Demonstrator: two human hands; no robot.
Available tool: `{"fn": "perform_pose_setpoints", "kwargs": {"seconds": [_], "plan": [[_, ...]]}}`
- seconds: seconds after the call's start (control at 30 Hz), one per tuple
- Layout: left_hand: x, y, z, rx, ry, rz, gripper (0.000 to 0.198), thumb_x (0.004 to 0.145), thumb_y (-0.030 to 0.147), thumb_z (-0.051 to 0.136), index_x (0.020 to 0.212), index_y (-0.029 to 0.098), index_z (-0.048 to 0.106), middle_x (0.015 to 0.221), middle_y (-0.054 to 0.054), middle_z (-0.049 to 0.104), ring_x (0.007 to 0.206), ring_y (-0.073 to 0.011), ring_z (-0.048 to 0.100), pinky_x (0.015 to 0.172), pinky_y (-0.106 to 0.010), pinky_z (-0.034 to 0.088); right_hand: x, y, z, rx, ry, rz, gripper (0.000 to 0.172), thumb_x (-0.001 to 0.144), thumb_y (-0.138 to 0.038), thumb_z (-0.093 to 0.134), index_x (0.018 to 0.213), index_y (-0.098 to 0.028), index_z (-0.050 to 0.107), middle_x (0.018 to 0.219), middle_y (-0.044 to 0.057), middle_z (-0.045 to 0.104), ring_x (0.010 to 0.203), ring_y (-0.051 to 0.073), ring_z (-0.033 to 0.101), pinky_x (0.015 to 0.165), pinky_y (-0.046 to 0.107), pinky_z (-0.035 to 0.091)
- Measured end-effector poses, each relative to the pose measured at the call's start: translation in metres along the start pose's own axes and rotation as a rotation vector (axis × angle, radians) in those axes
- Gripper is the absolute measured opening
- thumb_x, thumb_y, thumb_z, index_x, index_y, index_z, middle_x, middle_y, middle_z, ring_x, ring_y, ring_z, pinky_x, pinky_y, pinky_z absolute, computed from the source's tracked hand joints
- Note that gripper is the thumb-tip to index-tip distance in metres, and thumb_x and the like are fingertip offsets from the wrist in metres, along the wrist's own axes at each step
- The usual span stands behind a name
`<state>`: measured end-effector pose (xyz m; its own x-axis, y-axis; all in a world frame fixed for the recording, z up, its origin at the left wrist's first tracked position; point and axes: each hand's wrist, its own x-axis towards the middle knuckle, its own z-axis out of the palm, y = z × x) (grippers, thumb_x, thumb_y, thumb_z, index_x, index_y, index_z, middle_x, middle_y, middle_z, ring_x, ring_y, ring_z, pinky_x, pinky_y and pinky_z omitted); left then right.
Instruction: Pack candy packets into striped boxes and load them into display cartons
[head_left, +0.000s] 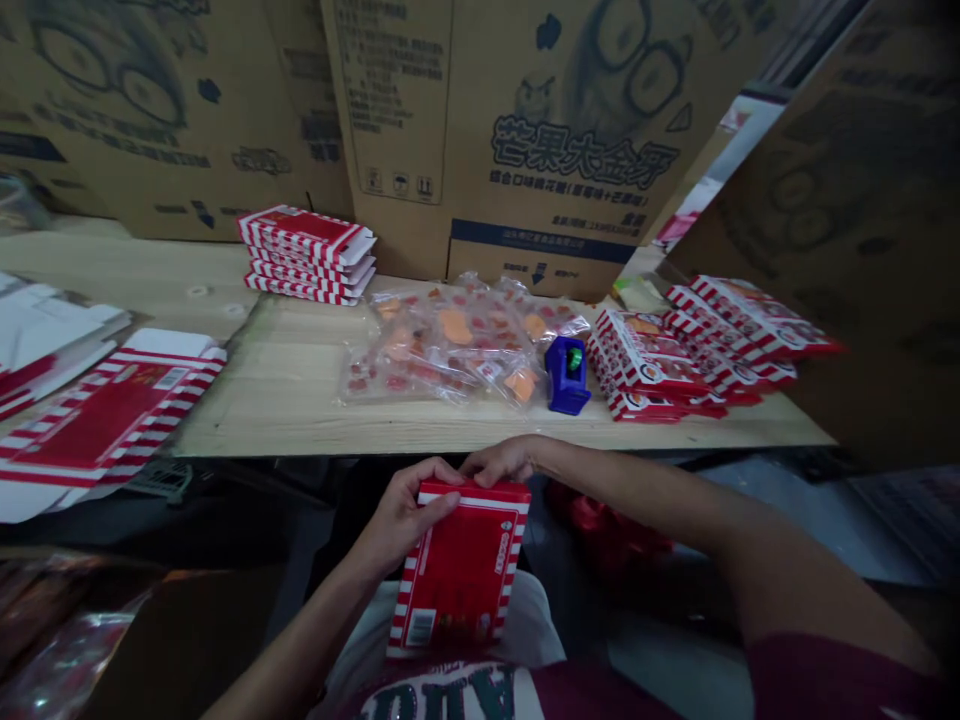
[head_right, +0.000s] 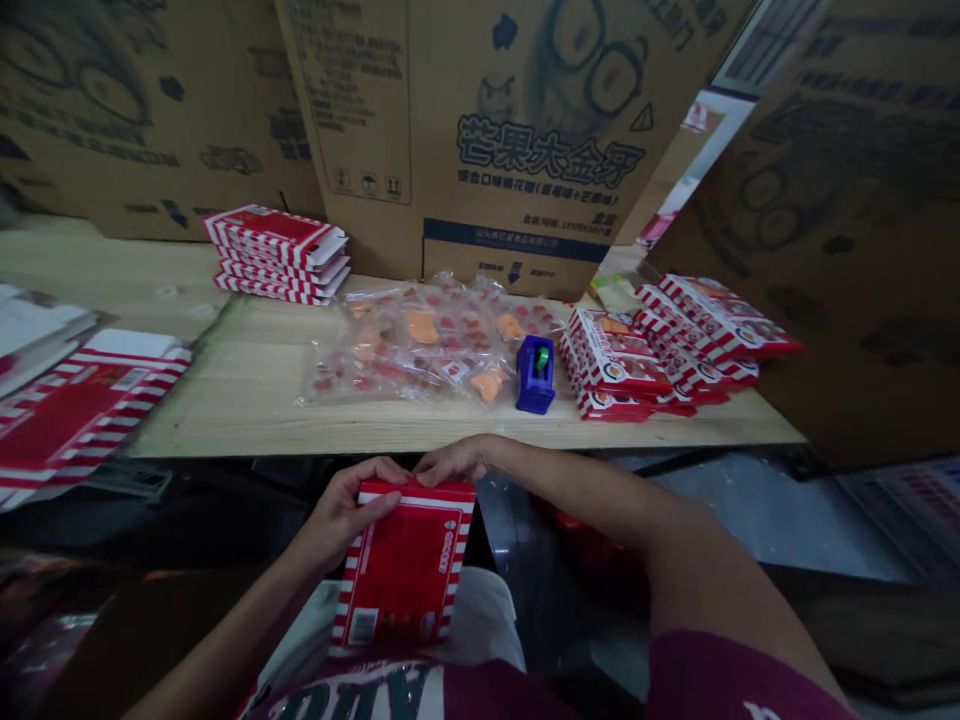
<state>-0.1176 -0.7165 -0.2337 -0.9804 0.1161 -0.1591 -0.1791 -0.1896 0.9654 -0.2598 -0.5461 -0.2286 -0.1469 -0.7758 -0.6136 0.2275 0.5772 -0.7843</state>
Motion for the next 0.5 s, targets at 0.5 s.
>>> {"fn": "perform_pose_setpoints", "kwargs": {"seconds": [0.5], "plan": [[0.090,0.099,-0.162,0.573,0.472,0.142,0.046,0.041,0.055,0.088,0.066,0.020,0.072,0.074,-0.009,0.071,0.083,-0.0307,0.065,0.074,-0.034,0.051,-0.210,-0.023,-0.015,-0.848,1.154,-0.612,0.017,0.081,-0.038,0.071,0.096,-0.030,0.068,0.082,0.005,0.068,0.066,0.021,0.060,0.052,0.029,0.045]]}}
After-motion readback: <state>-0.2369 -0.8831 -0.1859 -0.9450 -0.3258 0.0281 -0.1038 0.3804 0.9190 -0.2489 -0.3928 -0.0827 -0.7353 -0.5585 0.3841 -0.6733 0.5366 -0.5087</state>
